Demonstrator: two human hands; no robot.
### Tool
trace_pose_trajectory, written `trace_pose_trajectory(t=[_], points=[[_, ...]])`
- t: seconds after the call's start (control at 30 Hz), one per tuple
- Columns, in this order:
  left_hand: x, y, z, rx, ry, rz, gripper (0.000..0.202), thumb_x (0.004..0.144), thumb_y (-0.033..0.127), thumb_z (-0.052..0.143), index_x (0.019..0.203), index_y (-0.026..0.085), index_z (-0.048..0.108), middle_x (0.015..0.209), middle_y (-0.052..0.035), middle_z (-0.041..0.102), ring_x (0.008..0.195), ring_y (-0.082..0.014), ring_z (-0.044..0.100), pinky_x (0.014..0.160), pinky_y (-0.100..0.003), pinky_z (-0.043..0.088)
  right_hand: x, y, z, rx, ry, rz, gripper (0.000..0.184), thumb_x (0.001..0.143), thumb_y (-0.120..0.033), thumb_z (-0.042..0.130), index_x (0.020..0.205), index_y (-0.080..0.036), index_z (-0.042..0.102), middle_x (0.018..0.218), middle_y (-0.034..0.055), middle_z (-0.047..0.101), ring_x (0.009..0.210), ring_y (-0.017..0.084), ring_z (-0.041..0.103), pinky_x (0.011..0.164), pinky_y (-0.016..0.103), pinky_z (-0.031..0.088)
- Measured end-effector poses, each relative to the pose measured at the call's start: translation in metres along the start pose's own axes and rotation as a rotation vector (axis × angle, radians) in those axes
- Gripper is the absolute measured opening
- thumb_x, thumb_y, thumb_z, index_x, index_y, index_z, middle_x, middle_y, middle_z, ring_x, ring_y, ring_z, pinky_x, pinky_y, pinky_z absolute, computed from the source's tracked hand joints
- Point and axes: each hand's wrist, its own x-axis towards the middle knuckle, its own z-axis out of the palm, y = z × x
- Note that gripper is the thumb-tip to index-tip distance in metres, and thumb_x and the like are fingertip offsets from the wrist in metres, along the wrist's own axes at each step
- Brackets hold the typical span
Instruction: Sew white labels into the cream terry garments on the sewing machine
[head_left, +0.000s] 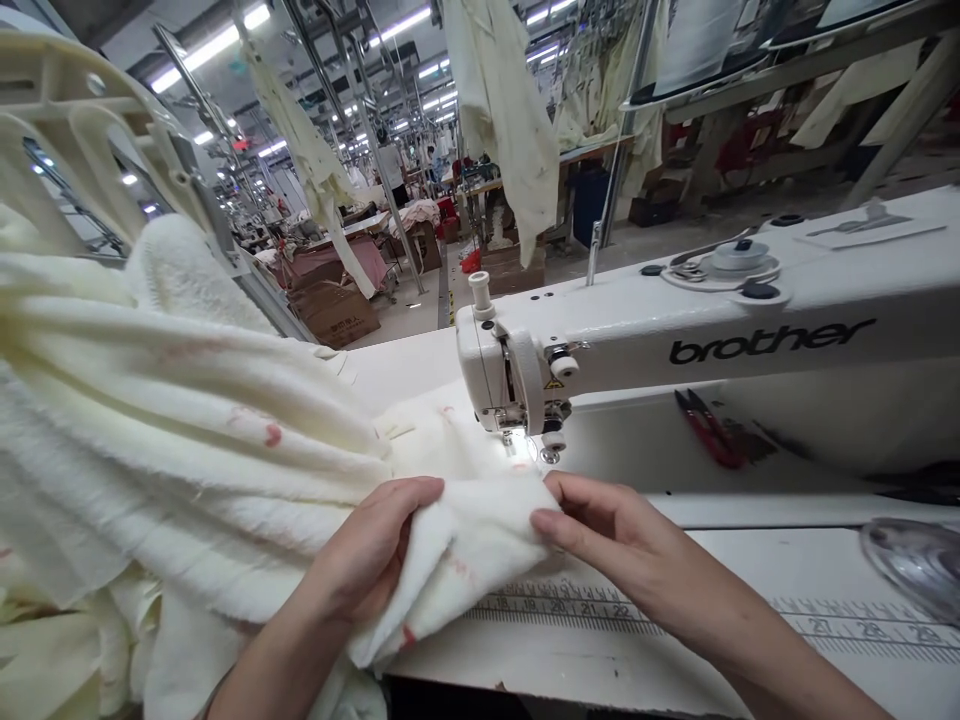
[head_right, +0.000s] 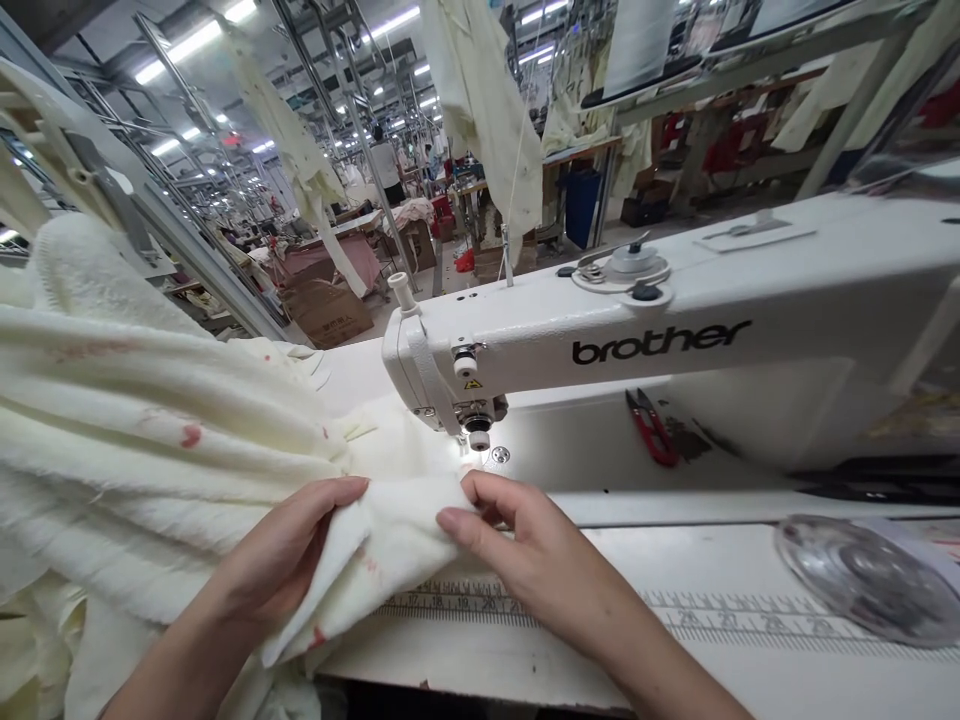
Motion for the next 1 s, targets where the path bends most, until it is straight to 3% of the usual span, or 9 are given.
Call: trace_pose_trajectory(t=[0.07, 0.27, 0.4, 0.47, 0.57, 0.7, 0.8, 0.9, 1.0], points=[[0.0, -0.001, 0.0, -0.039, -0.019, -0.016, 0.021, 0.069, 0.026, 0.07, 0.064, 0.013, 0.055, 0.059, -0.0003, 0.053, 0.057, -0.011, 0.049, 0.054, -0.02, 0.043, -0.001, 0.002, 0.001, -0.025, 0.028, 0.005, 0.033, 0.086, -0.049, 0.052, 0.07, -0.02, 0.047, 0.074, -0.0012, 0.046, 0.073, 0.015, 0.044, 0.066, 0.026, 0.036], [0.005, -0.003, -0.005, -0.041, -0.027, 0.002, 0.02, 0.071, 0.028, 0.071, 0.067, 0.013, 0.058, 0.059, 0.0005, 0.054, 0.056, -0.012, 0.049, 0.053, -0.021, 0.044, -0.005, -0.002, 0.002, -0.15, 0.009, 0.038, 0.017, 0.081, -0.037, 0.057, 0.078, -0.021, 0.051, 0.082, -0.0005, 0.051, 0.084, 0.018, 0.047, 0.077, 0.029, 0.036], [0.005, -0.004, -0.006, -0.015, -0.048, 0.001, 0.02, 0.073, 0.031, 0.069, 0.069, 0.014, 0.059, 0.062, 0.0002, 0.056, 0.06, -0.0136, 0.051, 0.058, -0.023, 0.045, -0.004, 0.0, 0.003, -0.119, 0.009, 0.038, 0.02, 0.082, -0.04, 0.059, 0.079, -0.021, 0.052, 0.082, -0.0012, 0.052, 0.083, 0.017, 0.048, 0.076, 0.027, 0.037], [-0.003, -0.002, -0.004, 0.145, -0.054, 0.104, 0.022, 0.079, 0.036, 0.064, 0.07, 0.015, 0.062, 0.065, 0.0002, 0.058, 0.065, -0.0142, 0.053, 0.061, -0.022, 0.045, -0.005, 0.002, 0.003, -0.086, 0.029, 0.014, 0.028, 0.085, -0.047, 0.055, 0.077, -0.02, 0.053, 0.079, -0.0013, 0.051, 0.079, 0.016, 0.048, 0.071, 0.026, 0.037], [-0.023, -0.003, -0.001, 0.627, -0.106, 0.409, 0.023, 0.089, 0.035, 0.055, 0.081, 0.019, 0.07, 0.076, -0.0017, 0.067, 0.076, -0.0159, 0.06, 0.068, -0.02, 0.046, -0.011, 0.004, 0.001, -0.141, 0.069, -0.025, 0.035, 0.09, -0.05, 0.047, 0.074, -0.019, 0.056, 0.075, -0.0003, 0.052, 0.074, 0.015, 0.049, 0.067, 0.026, 0.039], [-0.035, -0.028, -0.001, 1.0, -0.361, 0.766, 0.027, 0.091, 0.022, 0.052, 0.111, 0.026, 0.069, 0.103, -0.0066, 0.073, 0.095, -0.0208, 0.067, 0.085, -0.025, 0.049, -0.029, 0.018, -0.007, -0.342, -0.028, -0.234, 0.019, 0.091, -0.024, 0.042, 0.089, -0.024, 0.061, 0.095, 0.0023, 0.061, 0.094, 0.017, 0.058, 0.081, 0.027, 0.046], [-0.027, -0.06, -0.004, 1.104, -0.521, 0.754, 0.024, 0.088, 0.02, 0.055, 0.104, 0.027, 0.072, 0.102, -0.0091, 0.073, 0.093, -0.0244, 0.07, 0.082, -0.029, 0.053, -0.046, 0.047, -0.013, -0.639, -0.014, -0.414, 0.027, 0.088, -0.012, 0.041, 0.096, -0.026, 0.062, 0.111, 0.0037, 0.062, 0.114, 0.017, 0.053, 0.092, 0.029, 0.047], [-0.019, -0.082, -0.007, 1.209, -0.534, 0.759, 0.02, 0.089, 0.021, 0.054, 0.093, 0.025, 0.073, 0.094, -0.0096, 0.074, 0.085, -0.0242, 0.071, 0.076, -0.029, 0.055, -0.062, 0.076, -0.012, -0.901, 0.077, -0.534, 0.031, 0.086, -0.007, 0.044, 0.104, -0.024, 0.062, 0.116, 0.0044, 0.063, 0.12, 0.017, 0.05, 0.099, 0.03, 0.045], [-0.018, -0.083, -0.009, 1.264, -0.473, 0.846, 0.018, 0.089, 0.018, 0.053, 0.101, 0.019, 0.067, 0.097, -0.011, 0.072, 0.088, -0.0206, 0.069, 0.077, -0.024, 0.054, -0.071, 0.09, -0.007, -1.031, 0.118, -0.597, 0.036, 0.085, -0.006, 0.044, 0.113, -0.021, 0.059, 0.123, 0.0048, 0.06, 0.125, 0.017, 0.045, 0.104, 0.031, 0.041]])
